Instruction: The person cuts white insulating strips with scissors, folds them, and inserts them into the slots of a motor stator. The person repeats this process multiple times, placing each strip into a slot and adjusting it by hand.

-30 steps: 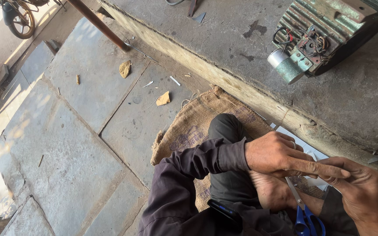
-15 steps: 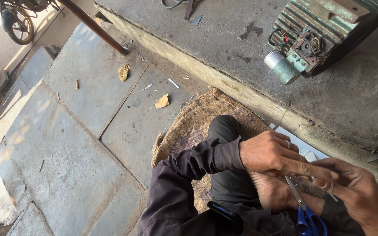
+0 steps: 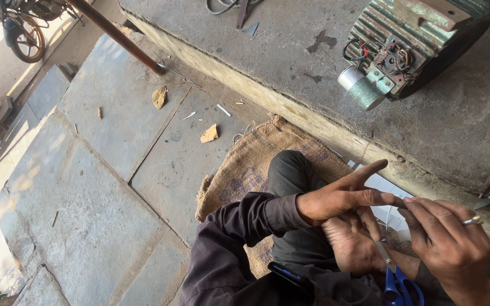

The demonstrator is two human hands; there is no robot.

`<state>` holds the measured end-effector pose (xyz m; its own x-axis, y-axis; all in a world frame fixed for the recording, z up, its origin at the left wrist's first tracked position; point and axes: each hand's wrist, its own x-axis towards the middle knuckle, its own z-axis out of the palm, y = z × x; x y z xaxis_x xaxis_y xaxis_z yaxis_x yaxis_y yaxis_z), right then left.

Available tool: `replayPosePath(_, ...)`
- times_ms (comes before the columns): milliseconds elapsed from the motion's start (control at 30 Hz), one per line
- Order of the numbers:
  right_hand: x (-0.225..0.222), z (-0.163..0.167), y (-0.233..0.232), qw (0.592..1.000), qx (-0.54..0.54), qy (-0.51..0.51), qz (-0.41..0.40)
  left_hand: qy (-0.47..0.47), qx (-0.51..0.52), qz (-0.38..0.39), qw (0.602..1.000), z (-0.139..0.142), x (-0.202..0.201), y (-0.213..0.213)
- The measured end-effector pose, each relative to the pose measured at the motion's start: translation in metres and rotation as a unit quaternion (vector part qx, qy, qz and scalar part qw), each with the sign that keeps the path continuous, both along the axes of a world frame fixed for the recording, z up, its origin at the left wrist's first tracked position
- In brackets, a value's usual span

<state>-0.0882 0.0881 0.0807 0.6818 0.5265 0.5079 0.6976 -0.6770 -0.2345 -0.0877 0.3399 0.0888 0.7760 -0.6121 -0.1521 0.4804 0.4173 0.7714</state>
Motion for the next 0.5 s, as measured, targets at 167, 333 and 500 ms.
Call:
replayPosePath(167,-0.001,-0.008,-0.002,0.996,0.051,0.071,-0.021,0.022,-0.025,-0.033,0.999,0.006,0.005,0.008)
replayPosePath(333,-0.002,-0.005,0.001,0.991,0.094,0.094,-0.019,-0.108,0.139,0.0,0.984,0.022,0.005,0.011)
replayPosePath(500,0.004,0.008,0.003,0.979,0.138,0.135,-0.06,-0.371,0.386,0.101,0.838,0.018,0.01,0.007)
